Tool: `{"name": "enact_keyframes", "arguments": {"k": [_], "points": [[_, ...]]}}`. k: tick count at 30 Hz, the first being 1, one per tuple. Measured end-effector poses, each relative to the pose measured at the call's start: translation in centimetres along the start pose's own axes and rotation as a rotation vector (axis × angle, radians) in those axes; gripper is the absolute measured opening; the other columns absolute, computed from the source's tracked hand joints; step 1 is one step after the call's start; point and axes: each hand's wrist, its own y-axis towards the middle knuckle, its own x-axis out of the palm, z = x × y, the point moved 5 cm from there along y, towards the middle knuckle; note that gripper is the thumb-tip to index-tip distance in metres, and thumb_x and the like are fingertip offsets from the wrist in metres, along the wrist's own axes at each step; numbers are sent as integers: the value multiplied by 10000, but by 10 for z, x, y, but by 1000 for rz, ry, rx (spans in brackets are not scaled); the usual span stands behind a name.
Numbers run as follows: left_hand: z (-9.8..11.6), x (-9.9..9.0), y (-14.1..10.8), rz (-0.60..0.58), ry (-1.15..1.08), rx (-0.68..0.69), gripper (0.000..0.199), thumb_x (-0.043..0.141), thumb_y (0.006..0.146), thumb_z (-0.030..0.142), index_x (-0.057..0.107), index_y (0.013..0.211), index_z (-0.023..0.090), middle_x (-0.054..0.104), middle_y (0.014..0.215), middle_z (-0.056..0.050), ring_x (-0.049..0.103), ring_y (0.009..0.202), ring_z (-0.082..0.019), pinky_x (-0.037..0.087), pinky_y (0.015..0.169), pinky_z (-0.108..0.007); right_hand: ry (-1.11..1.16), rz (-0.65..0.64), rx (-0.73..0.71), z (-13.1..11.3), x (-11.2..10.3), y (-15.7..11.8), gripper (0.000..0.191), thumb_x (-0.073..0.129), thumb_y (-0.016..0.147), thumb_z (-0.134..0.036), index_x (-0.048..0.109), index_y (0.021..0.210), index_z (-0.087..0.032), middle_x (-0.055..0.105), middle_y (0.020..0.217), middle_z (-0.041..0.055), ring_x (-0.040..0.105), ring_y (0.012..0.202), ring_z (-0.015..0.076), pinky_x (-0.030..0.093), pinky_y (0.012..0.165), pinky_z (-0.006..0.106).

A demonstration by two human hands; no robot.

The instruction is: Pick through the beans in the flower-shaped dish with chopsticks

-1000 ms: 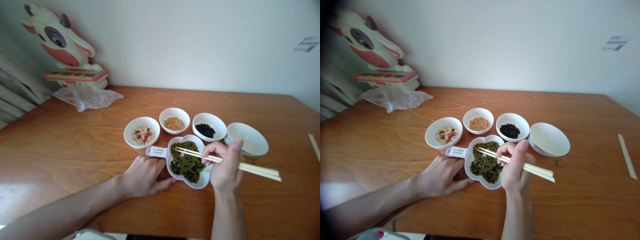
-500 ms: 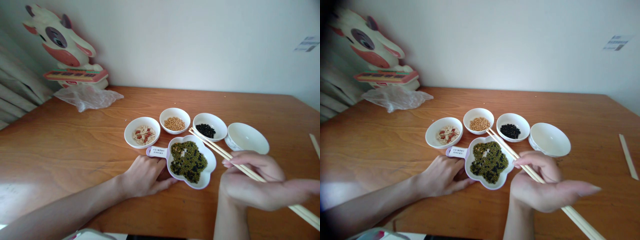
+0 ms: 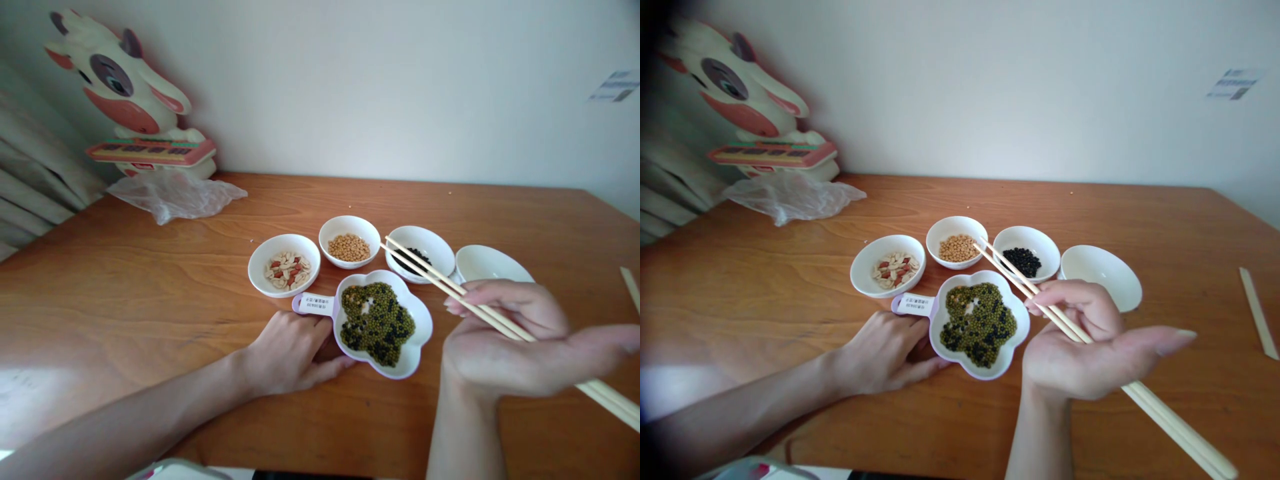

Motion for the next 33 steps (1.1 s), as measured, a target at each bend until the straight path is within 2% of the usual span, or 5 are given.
{"name": "enact_keyframes", "arguments": {"k": [3, 8, 11, 24, 33], "points": [[0, -1, 0, 0, 1, -9, 568, 420, 1013, 707, 624, 901, 189, 733, 881, -84, 647, 677, -211, 474, 599, -316, 16, 60, 23, -5, -11, -4, 804, 76, 1035, -628, 578, 538, -243, 541, 478, 52, 567, 481, 187, 462, 560, 351], [0, -1, 1, 4, -5, -10, 561, 421, 1017, 702, 624, 913, 189, 737, 904, -84, 661, 706, -214, 481, 619, -312, -134, -395, 144, 7, -7, -9, 920, 79, 954, -815, 642, 535, -219, 581, 465, 62, 551, 465, 166, 399, 459, 311], [1, -2, 2, 16, -7, -12, 565, 419, 1017, 705, 624, 912, 189, 739, 910, -87, 663, 707, -213, 482, 622, -314, -159, -524, 133, 13, -9, -11, 943, 62, 943, -830, 658, 550, -214, 586, 476, 63, 550, 483, 161, 405, 464, 304], [1, -1, 2, -5, -23, -21, 562, 422, 1020, 696, 630, 930, 182, 748, 926, -92, 685, 726, -215, 509, 640, -315, -194, -541, 177, 20, -3, -17, 932, 38, 962, -800, 636, 560, -209, 583, 499, 52, 549, 495, 149, 396, 493, 310], [2, -3, 1, 7, -32, -13, 551, 444, 1018, 683, 644, 939, 175, 750, 927, -102, 693, 746, -222, 525, 656, -320, -223, -472, 156, 20, -6, -17, 939, 54, 977, -781, 653, 536, -210, 581, 475, 49, 556, 472, 148, 406, 475, 310]]}}
